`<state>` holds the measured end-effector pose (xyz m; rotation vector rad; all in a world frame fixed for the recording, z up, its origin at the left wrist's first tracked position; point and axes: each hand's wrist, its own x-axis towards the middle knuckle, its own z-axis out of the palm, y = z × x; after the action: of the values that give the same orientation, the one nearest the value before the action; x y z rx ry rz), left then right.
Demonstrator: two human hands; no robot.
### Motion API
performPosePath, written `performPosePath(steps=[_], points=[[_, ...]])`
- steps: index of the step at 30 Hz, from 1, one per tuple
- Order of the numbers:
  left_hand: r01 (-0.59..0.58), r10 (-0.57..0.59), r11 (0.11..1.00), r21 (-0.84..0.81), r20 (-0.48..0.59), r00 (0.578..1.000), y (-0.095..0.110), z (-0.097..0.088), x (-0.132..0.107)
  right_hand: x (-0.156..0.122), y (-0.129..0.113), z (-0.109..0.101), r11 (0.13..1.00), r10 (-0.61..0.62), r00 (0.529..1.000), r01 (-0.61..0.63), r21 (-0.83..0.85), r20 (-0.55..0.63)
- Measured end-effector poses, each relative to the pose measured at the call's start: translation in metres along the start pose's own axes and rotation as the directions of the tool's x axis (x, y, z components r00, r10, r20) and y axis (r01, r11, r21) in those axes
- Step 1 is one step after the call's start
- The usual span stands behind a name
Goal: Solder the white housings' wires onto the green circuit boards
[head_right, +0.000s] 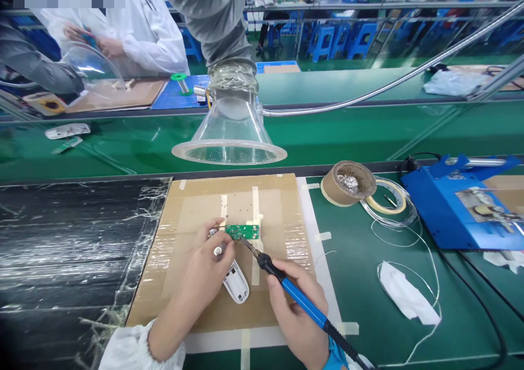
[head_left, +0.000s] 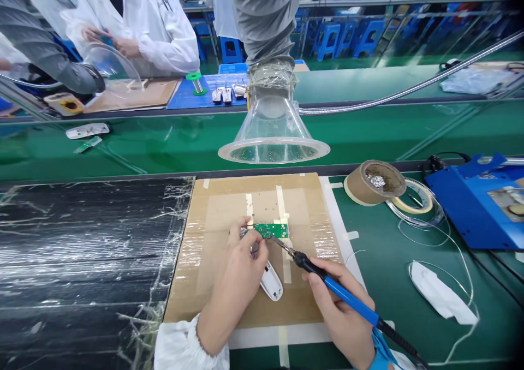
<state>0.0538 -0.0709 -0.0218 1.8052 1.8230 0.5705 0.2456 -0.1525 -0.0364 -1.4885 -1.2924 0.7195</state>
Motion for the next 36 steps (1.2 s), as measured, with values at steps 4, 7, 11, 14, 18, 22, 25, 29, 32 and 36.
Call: performPosePath(steps=[4, 7, 11, 14, 18, 22, 25, 29, 32, 36], points=[[0.008, -0.008, 1.0, 0.007, 0.009, 1.0, 0.0022, -0.0002, 0.0004, 0.0002, 0.0008, -0.0012, 1.0, -0.002, 1.0, 0.002, -0.012, 0.007], [0.007, -0.007, 1.0, 0.027, 0.009, 1.0, 0.0024, 0.0, 0.0009, 0.0003, 0.0007, -0.0012, 1.0, -0.005, 1.0, 0.005, -0.01, 0.006], [-0.006, 0.006, 0.999, 0.036, 0.003, 1.0, 0.0008, 0.0007, 0.0013, -0.0001, 0.0019, -0.0005, 1.0, -0.009, 1.0, 0.009, -0.001, 0.003], [-0.016, 0.016, 0.999, 0.043, 0.0, 1.0, 0.0001, 0.0006, 0.001, -0.0015, 0.0039, 0.0001, 1.0, -0.004, 1.0, 0.004, -0.013, 0.001], [-0.02, 0.02, 0.998, 0.052, -0.002, 1.0, 0.0006, 0.0, 0.0009, -0.0043, 0.0061, 0.001, 1.0, -0.001, 1.0, 0.001, -0.025, -0.006], [-0.01, 0.009, 0.998, 0.063, 0.013, 1.0, 0.0022, -0.0007, 0.0019, -0.0049, 0.0076, 0.0019, 1.0, -0.008, 1.0, 0.007, -0.019, -0.007], [-0.001, -0.001, 0.997, 0.071, 0.033, 0.999, 0.004, -0.0017, 0.0025, -0.0042, 0.0084, 0.0028, 1.0, -0.007, 1.0, 0.007, -0.029, -0.009], [0.003, -0.007, 0.996, 0.084, 0.039, 0.999, 0.0051, -0.0025, 0.0027, -0.004, 0.0073, 0.0038, 1.0, -0.004, 1.0, 0.004, -0.026, -0.012], [0.0, -0.003, 0.997, 0.074, 0.039, 0.999, 0.0044, -0.0021, 0.0028, -0.0037, 0.0052, 0.0032, 1.0, -0.002, 1.0, 0.002, -0.016, -0.008], [-0.003, 0.001, 0.998, 0.067, 0.033, 0.999, 0.0035, -0.0014, 0.0033, -0.0022, 0.0034, 0.0015, 1.0, -0.011, 1.0, 0.011, 0.007, 0.002]])
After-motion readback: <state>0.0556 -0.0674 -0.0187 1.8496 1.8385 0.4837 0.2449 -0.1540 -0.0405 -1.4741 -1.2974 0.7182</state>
